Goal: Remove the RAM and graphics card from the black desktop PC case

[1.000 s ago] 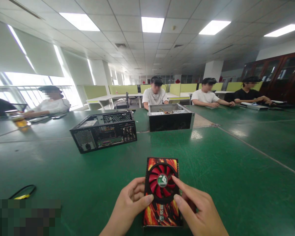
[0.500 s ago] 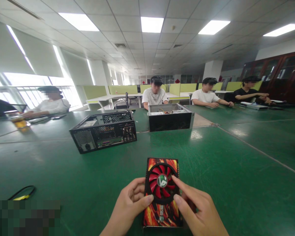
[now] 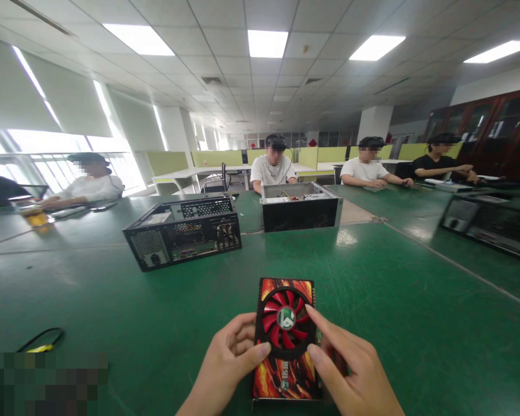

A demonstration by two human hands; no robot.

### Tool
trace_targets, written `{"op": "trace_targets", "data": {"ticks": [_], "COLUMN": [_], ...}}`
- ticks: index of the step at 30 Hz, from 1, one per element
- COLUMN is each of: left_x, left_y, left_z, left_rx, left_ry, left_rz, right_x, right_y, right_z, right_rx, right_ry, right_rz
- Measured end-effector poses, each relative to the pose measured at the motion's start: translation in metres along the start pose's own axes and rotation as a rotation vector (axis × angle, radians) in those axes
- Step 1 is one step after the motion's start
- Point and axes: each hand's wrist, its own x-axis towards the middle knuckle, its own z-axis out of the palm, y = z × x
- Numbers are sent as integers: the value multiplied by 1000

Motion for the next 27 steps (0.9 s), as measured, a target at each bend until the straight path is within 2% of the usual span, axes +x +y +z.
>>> {"op": "trace_targets", "data": {"ticks": [5,10,17,27], "left_x": [0,-1,0,0], "left_y": [-2,-4,-2,-1], "left_z": [0,-1,-1,-1], "left_rx": [12,9,13,12], "left_ry": [14,10,1,-2], "left_rz": [3,8,7,3], "right_x": [-4,-7,-1,-1], "right_y": [-5,-1,0,3], "right_z": [-5,-3,-2,-1], "right_rx": [141,145,46,-7], "right_ry": [-70,43,-11,-31], "right_rz": [140,176,36,9]}}
